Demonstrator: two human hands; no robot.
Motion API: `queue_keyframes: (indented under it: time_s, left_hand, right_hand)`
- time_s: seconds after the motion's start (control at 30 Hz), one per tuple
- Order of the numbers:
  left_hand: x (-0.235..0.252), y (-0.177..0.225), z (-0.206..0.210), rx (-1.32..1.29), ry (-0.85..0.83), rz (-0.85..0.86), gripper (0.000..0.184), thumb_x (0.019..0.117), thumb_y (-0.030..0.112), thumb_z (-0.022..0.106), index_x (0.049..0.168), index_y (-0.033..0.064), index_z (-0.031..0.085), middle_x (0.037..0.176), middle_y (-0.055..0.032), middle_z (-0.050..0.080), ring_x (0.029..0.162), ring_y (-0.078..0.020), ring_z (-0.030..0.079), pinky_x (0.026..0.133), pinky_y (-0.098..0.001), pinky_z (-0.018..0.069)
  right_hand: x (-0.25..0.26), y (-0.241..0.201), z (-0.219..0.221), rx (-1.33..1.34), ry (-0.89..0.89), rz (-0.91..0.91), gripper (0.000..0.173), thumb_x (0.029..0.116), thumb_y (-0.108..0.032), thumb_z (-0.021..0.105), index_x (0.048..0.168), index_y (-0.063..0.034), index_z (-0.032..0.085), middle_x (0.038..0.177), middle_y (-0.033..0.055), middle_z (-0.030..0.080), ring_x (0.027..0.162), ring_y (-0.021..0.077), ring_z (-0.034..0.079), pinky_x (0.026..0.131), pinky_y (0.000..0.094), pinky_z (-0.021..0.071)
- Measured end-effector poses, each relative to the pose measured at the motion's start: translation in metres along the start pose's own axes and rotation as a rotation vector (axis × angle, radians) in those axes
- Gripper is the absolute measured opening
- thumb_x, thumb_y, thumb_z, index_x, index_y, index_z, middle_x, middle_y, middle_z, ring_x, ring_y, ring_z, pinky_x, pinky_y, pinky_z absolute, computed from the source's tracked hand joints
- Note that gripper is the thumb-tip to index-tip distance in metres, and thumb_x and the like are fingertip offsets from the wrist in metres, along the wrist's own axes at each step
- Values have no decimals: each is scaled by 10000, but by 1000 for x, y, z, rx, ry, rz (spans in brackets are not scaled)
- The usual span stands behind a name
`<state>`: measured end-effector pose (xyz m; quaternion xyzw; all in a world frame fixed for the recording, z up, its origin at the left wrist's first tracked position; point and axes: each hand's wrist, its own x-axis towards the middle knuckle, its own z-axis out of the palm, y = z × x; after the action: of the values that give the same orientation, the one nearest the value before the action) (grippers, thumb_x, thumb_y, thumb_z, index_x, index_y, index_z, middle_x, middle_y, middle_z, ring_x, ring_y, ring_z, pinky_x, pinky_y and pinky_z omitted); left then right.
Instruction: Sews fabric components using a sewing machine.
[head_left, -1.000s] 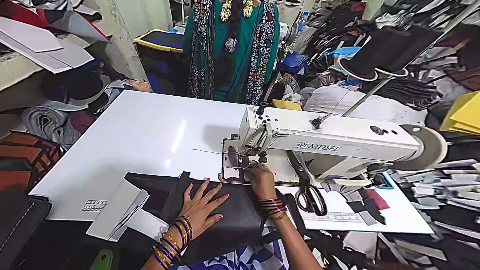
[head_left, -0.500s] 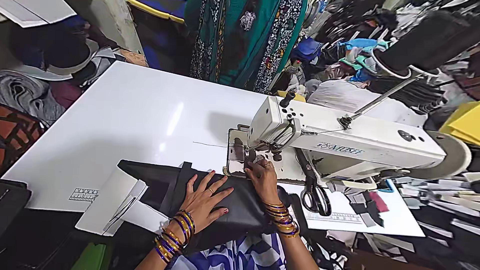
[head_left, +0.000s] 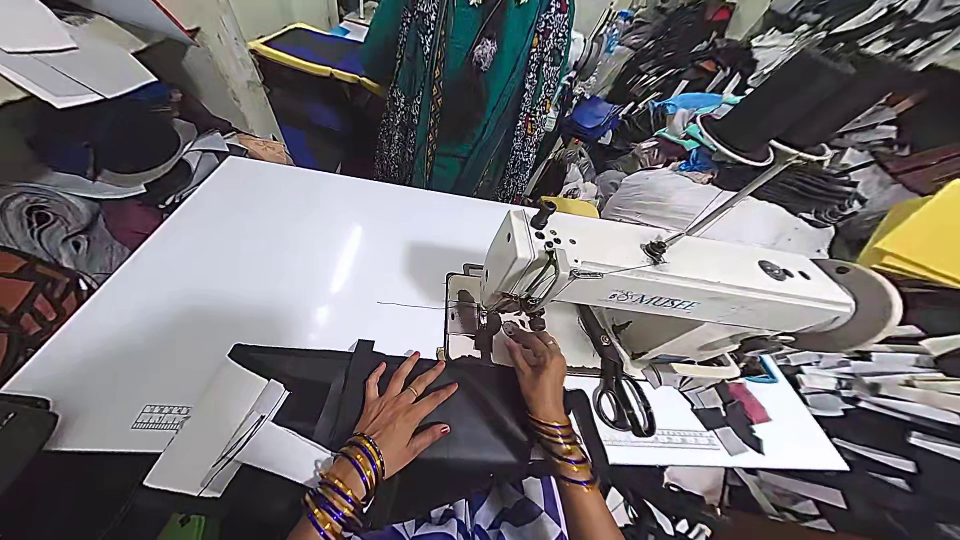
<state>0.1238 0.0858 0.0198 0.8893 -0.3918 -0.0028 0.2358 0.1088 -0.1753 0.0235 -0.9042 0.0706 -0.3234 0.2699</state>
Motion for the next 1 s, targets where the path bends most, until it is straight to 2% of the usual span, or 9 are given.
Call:
queue_keyframes:
  time_s: [0.13,0.23,0.3,0.4,0.47,0.57,0.7,0.83,1.0]
  left_hand:
    - [0,1,1,21,8,9,547,958,590,484,1420,333,625,1586,30,475,1511,-420,324,1087,-801,171]
    - [0,2,2,42,11,11,589,961,590,466,1450,292,600,1585,24,477,1509,-425,328,1083,-804,179]
    - [-1,2,0,49,-1,15,610,962,590,464,1475,279,574,1590,18,471,1511,-429,321,1091,-796,183]
    - [4,-4,0,58,50,58,671,968,646,396,1493,257,549,1598,-16,462,1492,-459,343,1073,-806,209]
    - [13,-12,-3,33,39,69,691,982,642,378,1518,229,517,1621,-41,425,1504,-469,312,1081,-809,192]
    - [33,-21,-10,-23,-18,60,667,1005,577,404,1543,191,480,1643,-45,385,1532,-461,245,1107,-792,153]
    - [57,-20,-18,-37,-169,20,620,1005,492,510,1546,191,477,1654,-33,365,1563,-414,178,1142,-768,83]
    - [60,-22,-17,-14,-207,17,599,995,493,524,1528,221,505,1654,-25,366,1567,-398,176,1147,-760,81]
    - [73,-27,-24,-9,-264,0,606,1007,489,520,1552,230,468,1676,-18,319,1579,-383,126,1159,-746,50]
  right_hand:
    - [-16,17,-61,-219,-289,172,535,830,-321,811,1218,34,718,1097,301,689,1042,525,625,907,685,446]
    - [-30,27,-82,-160,-337,182,356,821,-233,817,1029,50,756,956,267,719,976,488,657,921,658,451]
    - [-36,36,-81,-31,-274,115,243,825,-174,774,889,59,753,888,240,717,910,423,669,866,592,473]
    - [-19,44,-78,165,-190,121,208,880,-210,707,874,-2,718,796,29,684,740,41,618,716,233,498]
    - [0,40,-74,230,-176,159,208,898,-186,694,869,20,685,705,-9,621,632,-32,528,623,173,425]
    - [32,44,-63,156,-215,250,192,892,-184,714,860,4,686,685,-4,601,617,27,528,629,261,441]
    - [43,53,-50,38,-286,344,203,879,-150,742,878,50,709,777,154,666,757,249,619,771,501,465]
    - [42,44,-51,-85,-344,413,220,899,-177,742,912,43,729,852,222,698,859,374,663,815,592,460]
    - [49,38,-47,-141,-354,438,245,931,-214,724,976,26,739,919,236,716,930,409,677,842,613,465]
